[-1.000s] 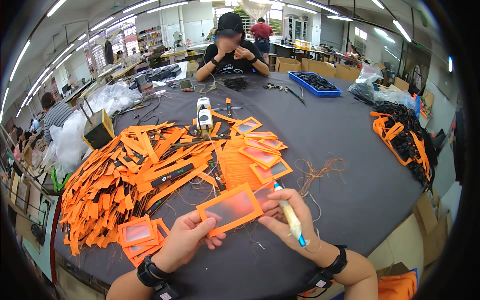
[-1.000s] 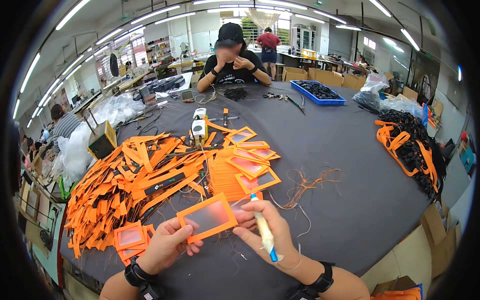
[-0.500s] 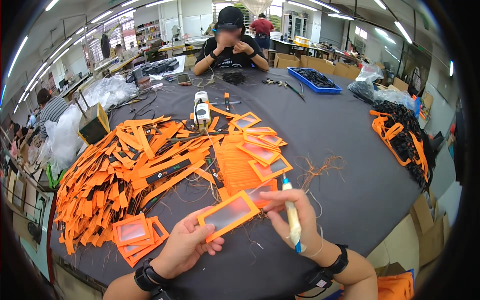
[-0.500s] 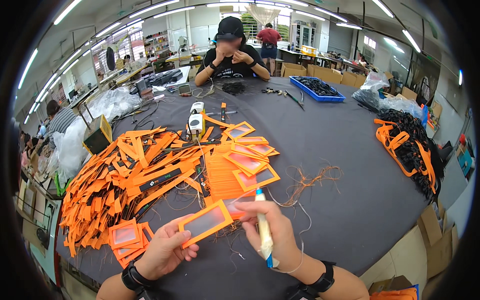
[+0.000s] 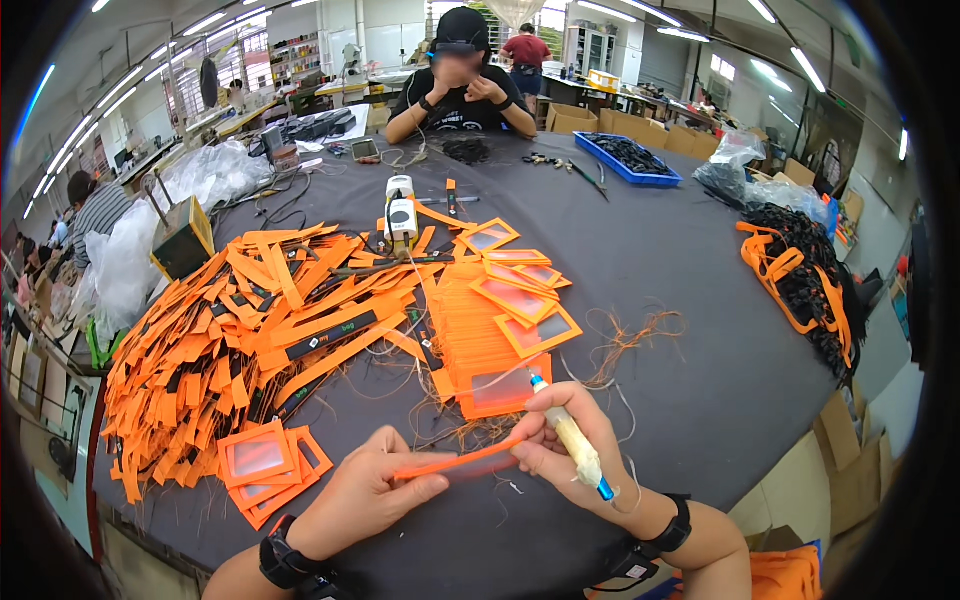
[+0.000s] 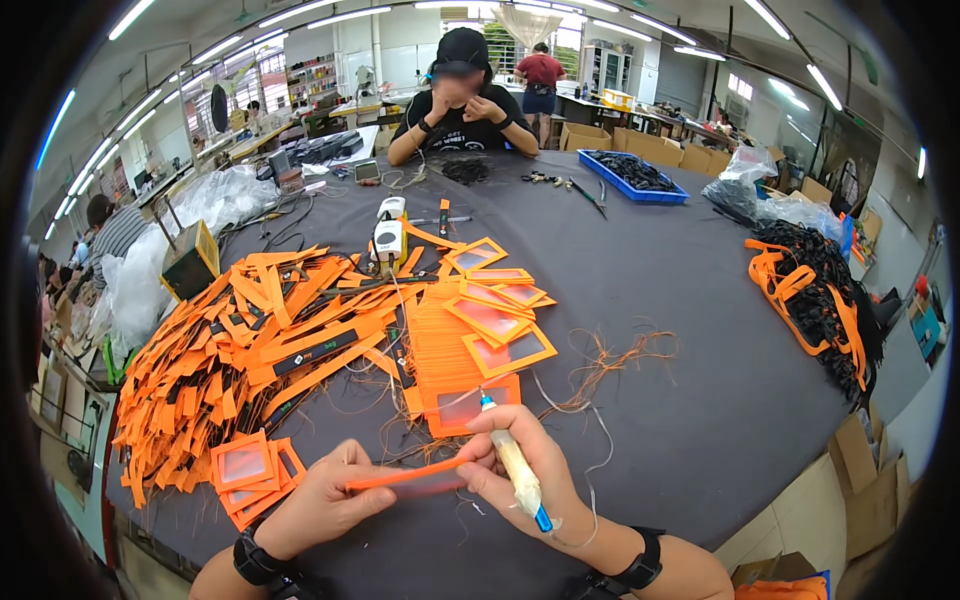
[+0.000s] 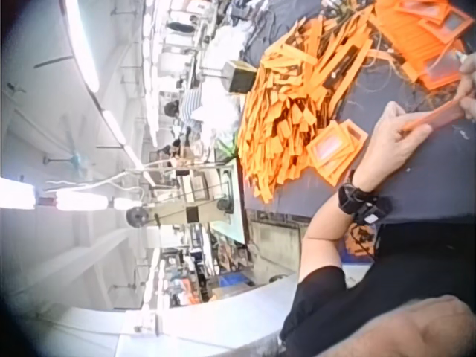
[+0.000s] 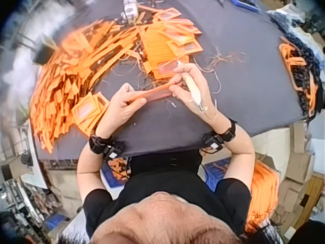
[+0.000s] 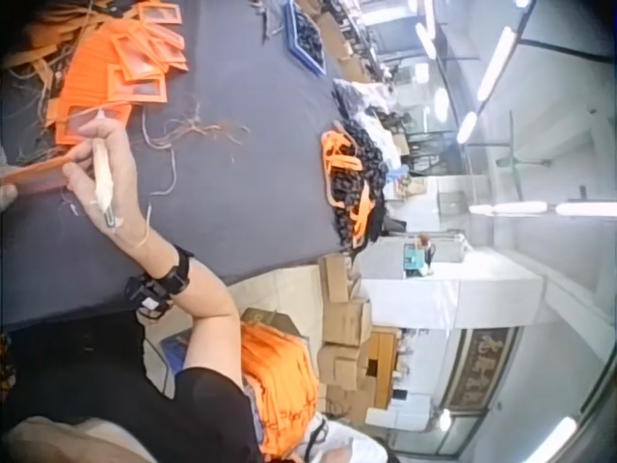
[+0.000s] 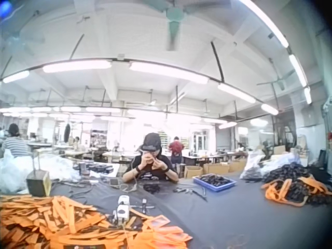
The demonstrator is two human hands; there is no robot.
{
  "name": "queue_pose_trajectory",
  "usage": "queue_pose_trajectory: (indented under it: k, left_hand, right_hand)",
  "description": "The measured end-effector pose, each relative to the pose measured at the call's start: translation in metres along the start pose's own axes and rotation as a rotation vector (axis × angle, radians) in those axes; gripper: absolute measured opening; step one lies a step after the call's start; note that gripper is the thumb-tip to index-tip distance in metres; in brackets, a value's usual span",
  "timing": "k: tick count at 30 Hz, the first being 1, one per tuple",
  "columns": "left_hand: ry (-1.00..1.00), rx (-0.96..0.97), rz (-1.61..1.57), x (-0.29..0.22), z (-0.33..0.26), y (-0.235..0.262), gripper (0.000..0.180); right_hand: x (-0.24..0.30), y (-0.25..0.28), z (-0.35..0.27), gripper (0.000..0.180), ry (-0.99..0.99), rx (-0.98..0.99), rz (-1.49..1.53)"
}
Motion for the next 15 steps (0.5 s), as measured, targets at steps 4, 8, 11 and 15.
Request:
queue_pose_trajectory:
  k: [4,8,11,15]
  left_hand:
    - [-0.04,-0.085,-0.39,0.006,0.005,-0.011,0.028]
    - [0.449,0.072,-0.942,0.002,0.003,-0.013,0.033]
    - [0.494,0.063,-1.014,0.009,0.003,-0.014,0.033]
    - [0.513,0.044,-1.046,0.013,0.003,-0.013,0.034]
  right_hand:
    - [0.001,-0.003,0.002,0.034,-0.109,0.013,0.119]
    - [-0.006,0.001,0.007,0.03,-0.079,-0.003,0.076]
    - [-0.016,0.012,0.012,0.035,-0.01,-0.062,0.141]
    - [-0.031,0.022,0.017,0.034,0.034,-0.072,0.331]
Point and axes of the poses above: each hand's wrist, its own z-axis towards the middle knuckle, its own y-axis out of the back of the hand, x = y × z, the point moved 1 cm from there along z, towards the middle knuckle
